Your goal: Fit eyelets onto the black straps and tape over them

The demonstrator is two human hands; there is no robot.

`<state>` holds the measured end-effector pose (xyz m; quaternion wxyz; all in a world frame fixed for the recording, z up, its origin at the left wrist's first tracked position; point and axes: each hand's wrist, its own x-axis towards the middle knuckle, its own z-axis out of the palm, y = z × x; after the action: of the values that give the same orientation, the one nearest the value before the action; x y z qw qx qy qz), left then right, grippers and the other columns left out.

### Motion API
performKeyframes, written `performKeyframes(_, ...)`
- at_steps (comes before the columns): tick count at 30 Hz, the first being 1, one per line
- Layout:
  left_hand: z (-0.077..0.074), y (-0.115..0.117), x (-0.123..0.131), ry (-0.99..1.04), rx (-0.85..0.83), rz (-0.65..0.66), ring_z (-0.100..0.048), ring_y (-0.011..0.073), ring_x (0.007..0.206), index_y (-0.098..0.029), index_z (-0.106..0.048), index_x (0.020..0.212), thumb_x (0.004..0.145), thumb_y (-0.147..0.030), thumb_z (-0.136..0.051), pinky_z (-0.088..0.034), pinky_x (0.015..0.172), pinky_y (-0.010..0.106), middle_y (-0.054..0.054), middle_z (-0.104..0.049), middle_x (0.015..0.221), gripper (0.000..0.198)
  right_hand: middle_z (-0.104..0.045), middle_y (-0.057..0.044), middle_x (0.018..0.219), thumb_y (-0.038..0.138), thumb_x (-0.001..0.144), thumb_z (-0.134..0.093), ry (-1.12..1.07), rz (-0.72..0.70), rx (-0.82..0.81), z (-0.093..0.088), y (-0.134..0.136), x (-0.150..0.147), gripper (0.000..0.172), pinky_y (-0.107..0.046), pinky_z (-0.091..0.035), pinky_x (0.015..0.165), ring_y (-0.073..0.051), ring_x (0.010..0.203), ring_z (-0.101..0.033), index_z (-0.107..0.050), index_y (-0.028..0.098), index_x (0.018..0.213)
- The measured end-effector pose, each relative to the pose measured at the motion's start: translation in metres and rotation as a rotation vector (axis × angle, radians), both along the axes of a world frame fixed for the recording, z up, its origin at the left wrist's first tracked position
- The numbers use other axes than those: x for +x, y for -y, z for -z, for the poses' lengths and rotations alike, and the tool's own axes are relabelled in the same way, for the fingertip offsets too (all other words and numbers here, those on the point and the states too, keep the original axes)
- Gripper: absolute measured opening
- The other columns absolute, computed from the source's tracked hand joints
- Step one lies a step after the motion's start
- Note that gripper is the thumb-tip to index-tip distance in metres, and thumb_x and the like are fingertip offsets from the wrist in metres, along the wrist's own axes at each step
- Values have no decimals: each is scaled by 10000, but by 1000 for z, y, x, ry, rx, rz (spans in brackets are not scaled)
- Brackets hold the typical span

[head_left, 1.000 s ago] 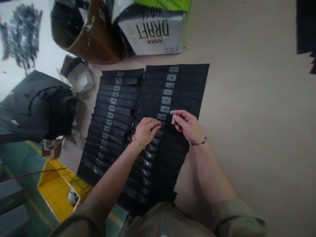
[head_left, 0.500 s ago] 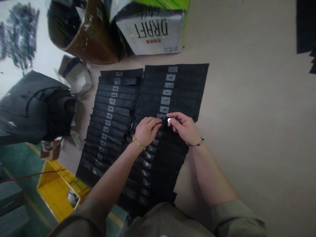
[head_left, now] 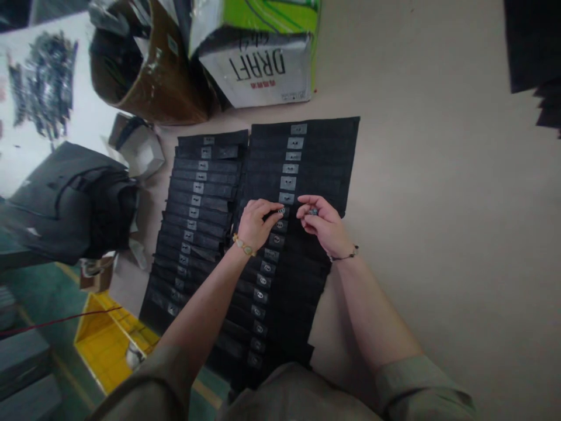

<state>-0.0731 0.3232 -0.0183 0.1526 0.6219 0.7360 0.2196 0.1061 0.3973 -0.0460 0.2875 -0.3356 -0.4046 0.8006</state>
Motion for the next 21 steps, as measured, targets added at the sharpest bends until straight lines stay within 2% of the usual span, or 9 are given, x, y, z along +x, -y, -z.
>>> performKeyframes(3, 7, 0, -6, -3, 3, 28, -629, 171, 915, -246, -741, 1017, 880, -275, -671, -481, 862, 347, 18, -723, 937, 157, -670, -36, 940, 221, 759, -625, -65, 24, -141, 2, -3, 0, 348, -187, -314, 448, -85, 623, -564, -571, 191, 1102)
performKeyframes(6, 11, 1, -9, 7, 8, 57, -622, 167, 924, -252, -743, 1029, 897, -284, -648, -479, 865, 345, 18, -719, 956, 165, -695, -106, 1086, 297, 792, -650, -76, 15, -180, 1, -5, 1, 365, -176, -303, 415, -119, 702, -647, -579, 179, 1131)
performKeyframes(9, 11, 3, -12, 17, 10, 77, -622, 164, 931, -251, -746, 1025, 901, -281, -642, -477, 871, 345, 17, -720, 971, 164, -694, -138, 1151, 351, 807, -673, -72, -1, -188, -1, -5, 1, 393, -167, -288, 394, -139, 738, -685, -595, 168, 1146)
performKeyframes(16, 9, 2, -7, -13, -6, 56, -618, 176, 930, -244, -726, 1081, 904, -278, -617, -486, 867, 351, 31, -709, 979, 211, -713, -139, 1119, 372, 823, -666, -49, -34, -167, -2, -4, 2, 371, -169, -266, 386, -125, 669, -682, -620, 163, 1126)
performKeyframes(21, 4, 3, -2, -83, -35, 20, -603, 202, 930, -216, -653, 1213, 885, -237, -613, -500, 869, 364, 50, -703, 993, 331, -734, -100, 938, 425, 810, -670, -19, -54, -153, -5, -5, 2, 362, -173, -261, 392, -79, 540, -578, -636, 149, 1041)
